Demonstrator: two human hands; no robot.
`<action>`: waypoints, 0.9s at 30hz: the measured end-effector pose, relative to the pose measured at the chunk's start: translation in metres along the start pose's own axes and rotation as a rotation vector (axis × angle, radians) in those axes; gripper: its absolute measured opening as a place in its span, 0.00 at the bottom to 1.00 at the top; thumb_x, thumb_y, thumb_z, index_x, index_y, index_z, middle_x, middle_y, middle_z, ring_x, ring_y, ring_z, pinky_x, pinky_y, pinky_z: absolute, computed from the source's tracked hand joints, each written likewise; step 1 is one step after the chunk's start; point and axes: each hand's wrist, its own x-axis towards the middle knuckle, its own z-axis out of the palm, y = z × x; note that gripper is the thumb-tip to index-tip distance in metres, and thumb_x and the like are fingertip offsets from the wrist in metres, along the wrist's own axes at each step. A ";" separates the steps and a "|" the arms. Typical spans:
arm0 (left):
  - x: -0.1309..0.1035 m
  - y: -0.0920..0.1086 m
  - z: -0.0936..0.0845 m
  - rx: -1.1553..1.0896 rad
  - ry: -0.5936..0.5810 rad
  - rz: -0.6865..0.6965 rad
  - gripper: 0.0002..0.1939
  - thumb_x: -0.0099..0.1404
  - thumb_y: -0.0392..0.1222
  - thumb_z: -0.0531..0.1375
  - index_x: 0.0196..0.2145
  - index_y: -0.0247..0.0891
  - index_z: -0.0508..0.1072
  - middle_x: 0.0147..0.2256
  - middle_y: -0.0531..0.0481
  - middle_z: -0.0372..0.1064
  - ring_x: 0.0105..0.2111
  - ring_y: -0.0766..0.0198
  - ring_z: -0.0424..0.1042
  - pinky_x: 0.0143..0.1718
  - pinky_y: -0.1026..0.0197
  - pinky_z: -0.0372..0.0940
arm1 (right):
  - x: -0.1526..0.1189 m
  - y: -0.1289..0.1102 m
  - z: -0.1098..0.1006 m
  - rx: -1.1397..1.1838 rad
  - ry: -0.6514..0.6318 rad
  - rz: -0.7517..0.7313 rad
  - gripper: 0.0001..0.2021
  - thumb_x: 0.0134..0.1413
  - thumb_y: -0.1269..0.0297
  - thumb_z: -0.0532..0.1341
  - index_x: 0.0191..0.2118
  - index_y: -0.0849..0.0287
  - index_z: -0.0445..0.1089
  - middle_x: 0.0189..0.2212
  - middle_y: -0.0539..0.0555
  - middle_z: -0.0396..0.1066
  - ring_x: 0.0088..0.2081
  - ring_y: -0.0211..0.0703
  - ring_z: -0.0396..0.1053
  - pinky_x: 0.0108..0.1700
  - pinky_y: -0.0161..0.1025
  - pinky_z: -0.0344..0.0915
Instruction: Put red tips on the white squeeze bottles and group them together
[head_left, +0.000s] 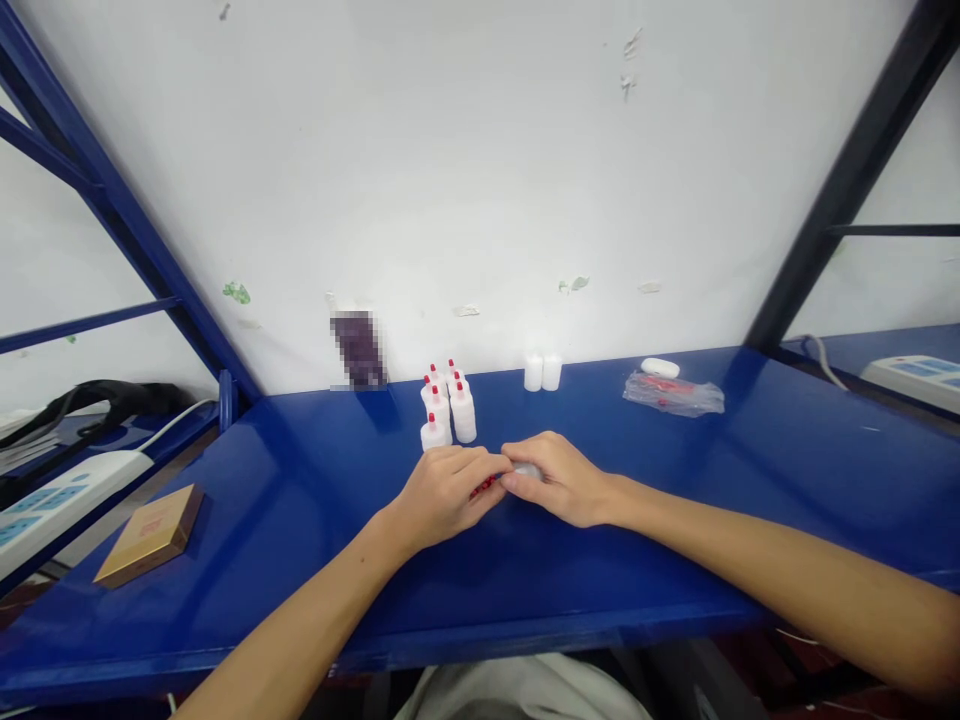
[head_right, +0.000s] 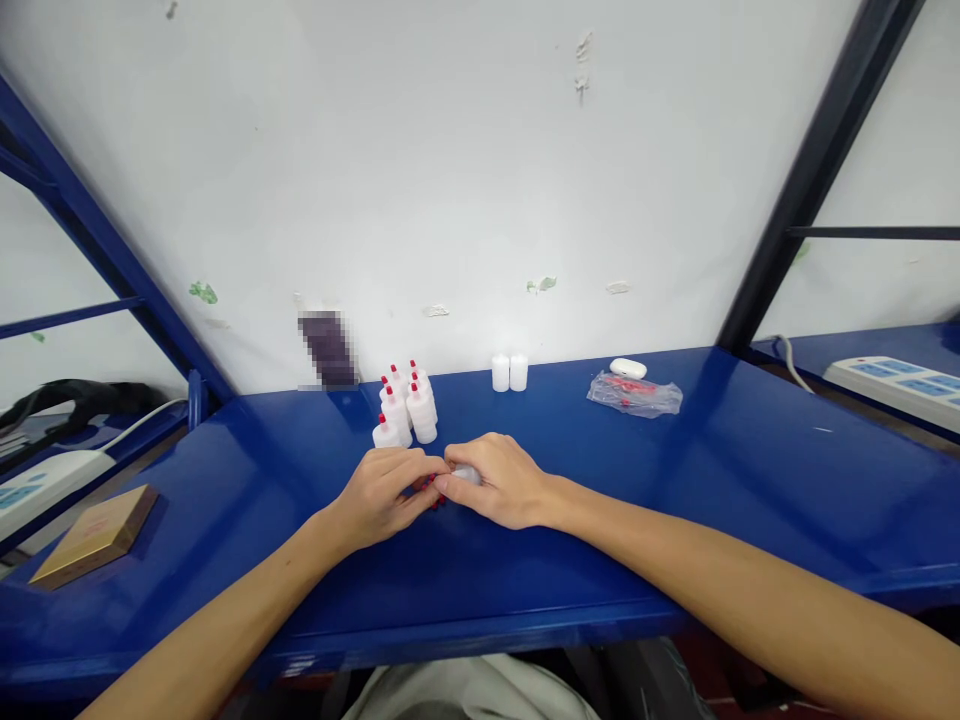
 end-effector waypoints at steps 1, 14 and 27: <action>0.000 0.000 0.000 -0.005 -0.008 -0.006 0.04 0.70 0.38 0.55 0.38 0.37 0.70 0.25 0.53 0.71 0.21 0.70 0.67 0.24 0.65 0.59 | 0.000 0.000 0.000 0.005 -0.002 -0.002 0.22 0.65 0.48 0.49 0.27 0.59 0.63 0.21 0.46 0.59 0.24 0.35 0.56 0.30 0.34 0.50; -0.001 -0.001 -0.003 -0.151 -0.104 -0.106 0.06 0.71 0.35 0.51 0.42 0.37 0.67 0.28 0.52 0.71 0.24 0.68 0.68 0.27 0.65 0.62 | 0.002 -0.001 0.005 0.267 0.102 -0.010 0.23 0.65 0.48 0.49 0.29 0.61 0.67 0.22 0.47 0.61 0.25 0.36 0.58 0.31 0.34 0.54; -0.007 -0.050 -0.019 -0.245 0.558 -0.821 0.11 0.65 0.49 0.61 0.34 0.37 0.70 0.23 0.56 0.60 0.22 0.70 0.60 0.24 0.67 0.58 | 0.006 0.011 0.003 0.468 0.168 0.246 0.13 0.55 0.67 0.57 0.46 0.56 0.59 0.29 0.45 0.68 0.28 0.38 0.61 0.34 0.36 0.57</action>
